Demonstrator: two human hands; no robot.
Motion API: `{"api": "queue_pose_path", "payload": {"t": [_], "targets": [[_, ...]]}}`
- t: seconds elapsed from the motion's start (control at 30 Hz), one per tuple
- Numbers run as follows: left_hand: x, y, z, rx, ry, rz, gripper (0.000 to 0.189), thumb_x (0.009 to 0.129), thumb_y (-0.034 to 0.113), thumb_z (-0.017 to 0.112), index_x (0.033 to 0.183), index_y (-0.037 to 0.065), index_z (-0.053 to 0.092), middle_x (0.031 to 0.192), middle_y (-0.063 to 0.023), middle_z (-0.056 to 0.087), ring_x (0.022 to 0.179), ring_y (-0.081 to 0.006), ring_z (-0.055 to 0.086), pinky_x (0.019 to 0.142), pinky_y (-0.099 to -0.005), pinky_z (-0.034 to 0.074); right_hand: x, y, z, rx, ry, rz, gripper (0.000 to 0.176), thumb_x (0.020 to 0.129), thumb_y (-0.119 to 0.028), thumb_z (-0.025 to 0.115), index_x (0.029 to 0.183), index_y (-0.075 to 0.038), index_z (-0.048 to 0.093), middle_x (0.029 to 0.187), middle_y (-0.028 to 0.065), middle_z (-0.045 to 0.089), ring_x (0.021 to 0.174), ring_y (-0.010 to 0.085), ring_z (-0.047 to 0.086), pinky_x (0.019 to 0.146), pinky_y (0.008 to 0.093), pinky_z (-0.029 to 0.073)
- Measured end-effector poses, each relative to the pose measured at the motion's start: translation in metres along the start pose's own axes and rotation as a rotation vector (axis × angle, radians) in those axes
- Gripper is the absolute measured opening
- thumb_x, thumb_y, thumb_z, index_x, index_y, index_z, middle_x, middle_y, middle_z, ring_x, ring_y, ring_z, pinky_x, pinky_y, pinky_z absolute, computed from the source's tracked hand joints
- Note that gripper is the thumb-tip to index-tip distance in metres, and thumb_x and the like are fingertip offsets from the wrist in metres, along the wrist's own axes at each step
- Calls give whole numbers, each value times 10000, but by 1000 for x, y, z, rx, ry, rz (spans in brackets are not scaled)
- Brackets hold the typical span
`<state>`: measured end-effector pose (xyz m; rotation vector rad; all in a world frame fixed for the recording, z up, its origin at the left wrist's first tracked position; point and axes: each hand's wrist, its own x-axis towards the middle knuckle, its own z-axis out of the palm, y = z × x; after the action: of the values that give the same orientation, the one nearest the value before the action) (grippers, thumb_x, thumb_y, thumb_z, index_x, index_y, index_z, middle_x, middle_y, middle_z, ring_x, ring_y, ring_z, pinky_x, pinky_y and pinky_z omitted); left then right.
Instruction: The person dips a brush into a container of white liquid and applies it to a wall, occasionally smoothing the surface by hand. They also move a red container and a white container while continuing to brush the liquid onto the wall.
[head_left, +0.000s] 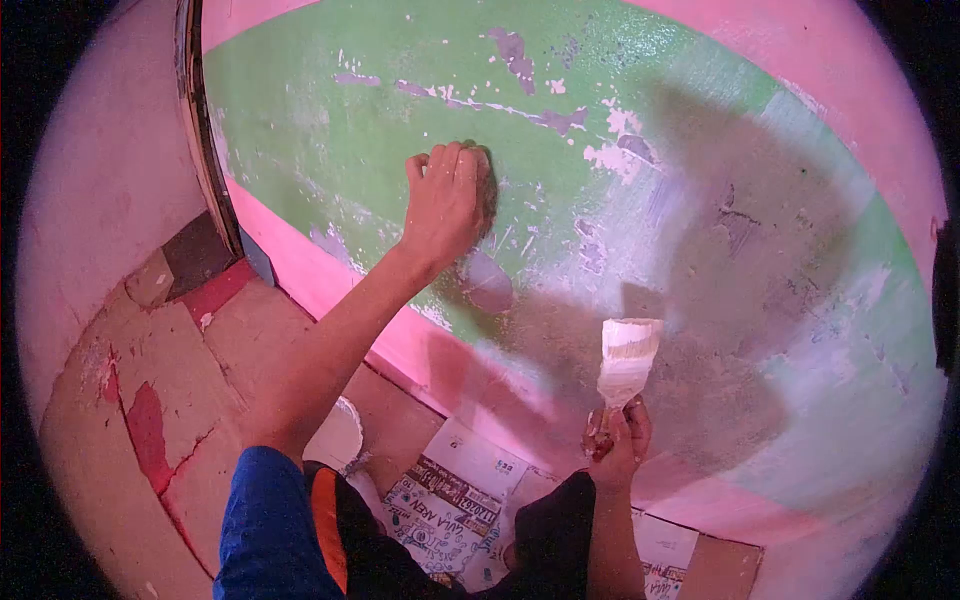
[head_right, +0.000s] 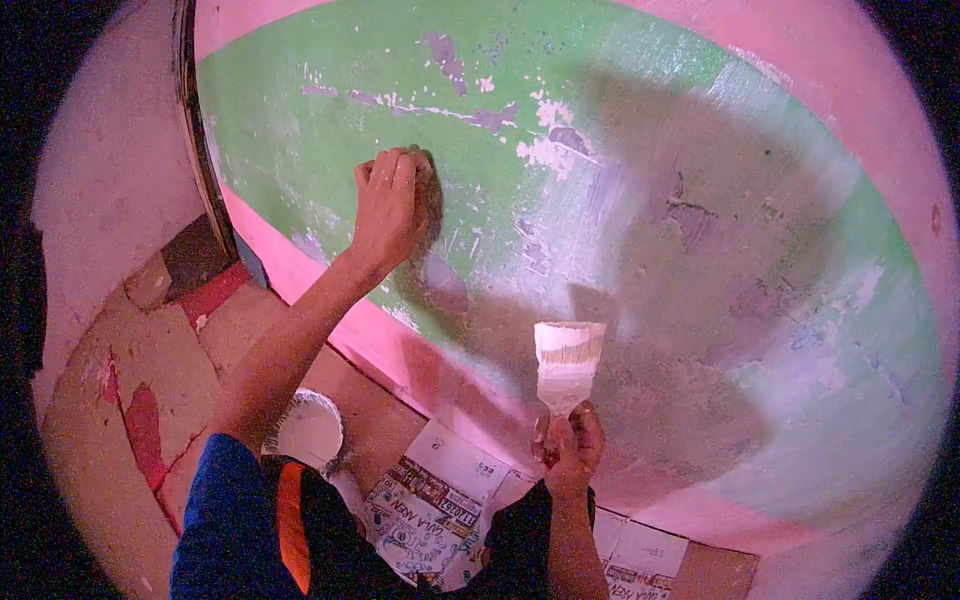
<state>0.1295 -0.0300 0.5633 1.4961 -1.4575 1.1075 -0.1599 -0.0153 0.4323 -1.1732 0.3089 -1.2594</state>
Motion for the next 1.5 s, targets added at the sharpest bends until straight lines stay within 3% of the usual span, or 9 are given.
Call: {"api": "queue_pose_path", "payload": {"t": [0.13, 0.37, 0.47, 0.53, 0.87, 1.03, 1.23, 1.5], "targets": [[-2, 0, 7, -27, 123, 4, 252, 672, 17, 497, 910, 54, 424, 826, -107, 442, 820, -263, 440, 735, -407, 292, -1, -1, -2, 82, 85, -3, 161, 818, -121, 483, 934, -16, 444, 573, 30, 428, 447, 84, 407, 317, 198, 319], [-10, -19, 3, -2, 109, -108, 248, 702, -30, 488, 936, 38, 442, 866, -96, 483, 838, -267, 468, 734, -378, 313, -1, -5, -14, 75, 95, -5, 179, 814, -109, 489, 959, -20, 433, 619, 45, 457, 461, 97, 424, 315, 209, 335], [-8, -20, -6, -77, 180, -124, 201, 728, 15, 541, 922, 60, 516, 849, -65, 538, 803, -231, 506, 739, -368, 319, 0, -6, -13, 155, 6, 27, 170, 817, -103, 478, 958, -16, 434, 636, 52, 468, 467, 100, 435, 317, 211, 340], [-5, -14, -9, -63, 228, 71, 194, 712, 78, 615, 903, 92, 588, 839, -40, 581, 772, -192, 530, 752, -356, 323, 1, -4, -10, 111, 72, -3, 174, 817, -104, 473, 960, -13, 437, 615, 55, 469, 436, 95, 420, 322, 203, 333], [3, -19, -13, 24, 210, 217, 244, 636, 104, 656, 872, 148, 619, 806, 25, 588, 767, -159, 526, 799, -378, 312, -2, -1, -10, 57, 14, 20, 205, 815, -112, 473, 986, -6, 435, 621, 62, 466, 441, 105, 423, 322, 204, 334], [6, -8, -14, 171, 77, 165, 256, 658, 48, 572, 904, 118, 561, 889, -11, 549, 881, -196, 484, 825, -406, 292, -1, -4, -5, 108, 68, 11, 259, 806, -153, 500, 1005, -5, 427, 614, 58, 464, 438, 100, 417, 319, 208, 328], [10, -3, -16, 269, -100, 151, 269, 684, 53, 499, 947, 53, 442, 923, -77, 465, 907, -231, 429, 812, -437, 281, -1, -1, 4, 71, 70, 38, 238, 811, -163, 498, 979, -7, 433, 593, 59, 455, 428, 97, 407, 332, 204, 333], [3, -1, -6, 124, -16, 42, 279, 660, 32, 503, 931, 43, 438, 913, -108, 453, 907, -264, 421, 803, -434, 282, -2, -3, -3, 22, 2, -4, 158, 823, -150, 479, 910, -22, 446, 583, 51, 455, 417, 76, 391, 327, 193, 319]]}}
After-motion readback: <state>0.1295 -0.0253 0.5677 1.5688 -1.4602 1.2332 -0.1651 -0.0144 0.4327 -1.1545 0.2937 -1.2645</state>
